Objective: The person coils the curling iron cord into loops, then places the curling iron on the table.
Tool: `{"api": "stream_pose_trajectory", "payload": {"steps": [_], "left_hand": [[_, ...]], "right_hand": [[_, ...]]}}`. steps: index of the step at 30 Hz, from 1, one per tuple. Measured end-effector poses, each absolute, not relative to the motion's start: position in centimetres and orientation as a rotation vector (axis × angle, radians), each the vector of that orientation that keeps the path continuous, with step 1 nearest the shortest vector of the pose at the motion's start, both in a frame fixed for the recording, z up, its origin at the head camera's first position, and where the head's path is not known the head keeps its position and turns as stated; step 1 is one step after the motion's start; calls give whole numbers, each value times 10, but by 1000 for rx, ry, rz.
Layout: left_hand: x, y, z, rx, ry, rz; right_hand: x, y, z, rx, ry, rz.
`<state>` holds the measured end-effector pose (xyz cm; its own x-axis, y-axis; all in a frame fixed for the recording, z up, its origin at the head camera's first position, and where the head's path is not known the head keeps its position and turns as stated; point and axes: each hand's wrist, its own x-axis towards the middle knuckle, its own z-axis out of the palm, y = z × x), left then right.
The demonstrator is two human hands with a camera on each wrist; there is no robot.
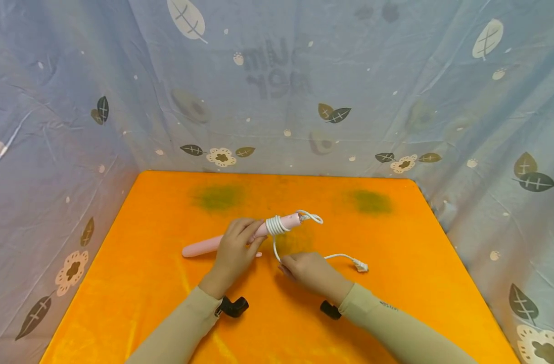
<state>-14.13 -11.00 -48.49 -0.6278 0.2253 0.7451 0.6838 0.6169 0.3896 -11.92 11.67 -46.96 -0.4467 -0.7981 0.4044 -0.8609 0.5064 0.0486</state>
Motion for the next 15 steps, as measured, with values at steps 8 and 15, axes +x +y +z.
{"api": "stream_pose_trajectory", "payload": {"steps": [8, 15], "left_hand": [[-139, -105, -492, -772, -2269, -791], [-136, -104, -496, -847, -2317, -682]], "right_hand": [[-110, 104, -444, 1344, -2413, 125], [-113, 105, -424, 1337, -2311, 68]]}}
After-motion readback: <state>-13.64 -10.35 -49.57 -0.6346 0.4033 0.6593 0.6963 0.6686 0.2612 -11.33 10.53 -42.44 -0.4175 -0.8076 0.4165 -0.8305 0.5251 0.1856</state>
